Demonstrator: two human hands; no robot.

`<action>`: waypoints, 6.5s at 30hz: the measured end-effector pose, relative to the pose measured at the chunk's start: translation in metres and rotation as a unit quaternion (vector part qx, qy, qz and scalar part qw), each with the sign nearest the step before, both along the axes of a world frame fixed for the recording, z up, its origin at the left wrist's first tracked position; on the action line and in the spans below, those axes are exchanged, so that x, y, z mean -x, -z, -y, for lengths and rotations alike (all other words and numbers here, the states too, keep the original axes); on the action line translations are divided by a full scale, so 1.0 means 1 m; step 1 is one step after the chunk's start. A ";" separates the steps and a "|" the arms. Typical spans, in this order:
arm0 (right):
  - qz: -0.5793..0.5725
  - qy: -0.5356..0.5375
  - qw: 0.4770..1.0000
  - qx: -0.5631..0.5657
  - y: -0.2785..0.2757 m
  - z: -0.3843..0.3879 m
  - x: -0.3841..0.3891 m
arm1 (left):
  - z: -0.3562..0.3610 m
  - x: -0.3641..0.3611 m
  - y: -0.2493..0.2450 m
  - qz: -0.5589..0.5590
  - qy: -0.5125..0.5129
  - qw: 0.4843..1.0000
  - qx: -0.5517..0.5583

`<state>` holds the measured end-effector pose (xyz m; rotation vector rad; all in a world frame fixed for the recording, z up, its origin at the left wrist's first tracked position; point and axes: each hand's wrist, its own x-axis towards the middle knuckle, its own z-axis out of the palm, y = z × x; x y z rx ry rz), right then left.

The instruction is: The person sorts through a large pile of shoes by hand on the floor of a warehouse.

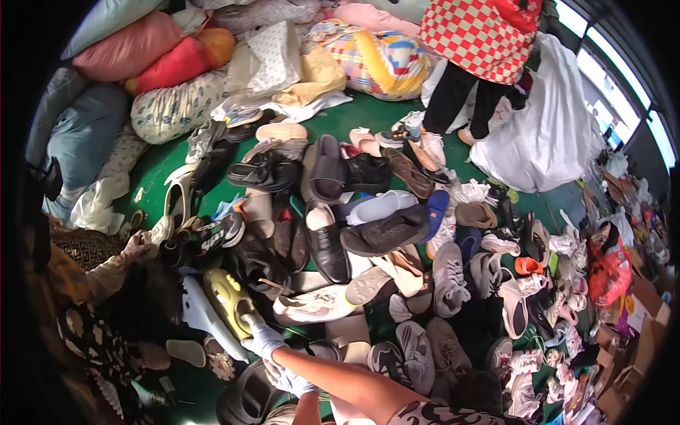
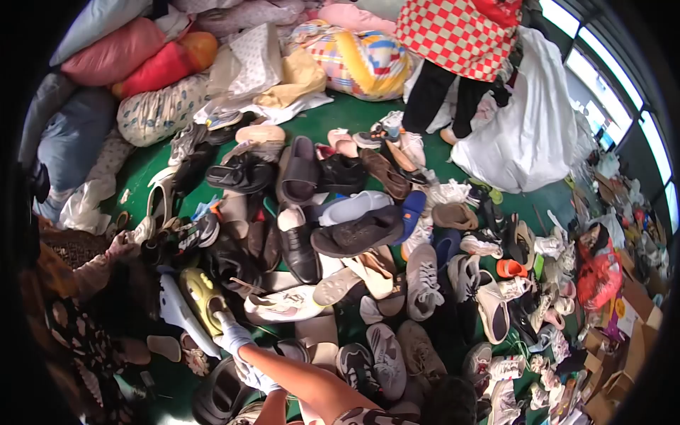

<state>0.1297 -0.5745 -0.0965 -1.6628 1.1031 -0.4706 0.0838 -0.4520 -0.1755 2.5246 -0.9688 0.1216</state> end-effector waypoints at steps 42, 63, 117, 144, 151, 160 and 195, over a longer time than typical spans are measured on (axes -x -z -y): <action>0.101 0.320 0.906 0.259 -0.184 0.203 0.495 | 0.017 0.007 -0.063 0.093 0.070 0.992 0.042; -0.100 0.042 0.959 0.264 -0.129 0.014 0.314 | 0.012 0.006 -0.064 0.059 0.067 0.994 0.062; -0.108 -0.068 0.942 0.309 -0.062 -0.281 0.333 | -0.007 -0.017 -0.008 0.182 0.083 0.980 0.020; -0.264 -0.091 0.892 0.355 -0.126 -0.253 0.561 | -0.034 0.018 -0.082 0.071 0.189 0.979 -0.039; -0.318 0.127 0.934 0.098 -0.107 -0.289 0.606 | 0.035 0.002 -0.119 0.141 0.265 0.945 0.127; -0.363 0.113 0.922 0.078 -0.093 -0.281 0.590 | 0.082 -0.005 -0.128 0.057 0.204 0.977 0.001; -0.217 0.313 0.835 0.396 -0.125 -0.221 0.683 | -0.069 0.166 -0.125 -0.280 0.401 0.869 -0.078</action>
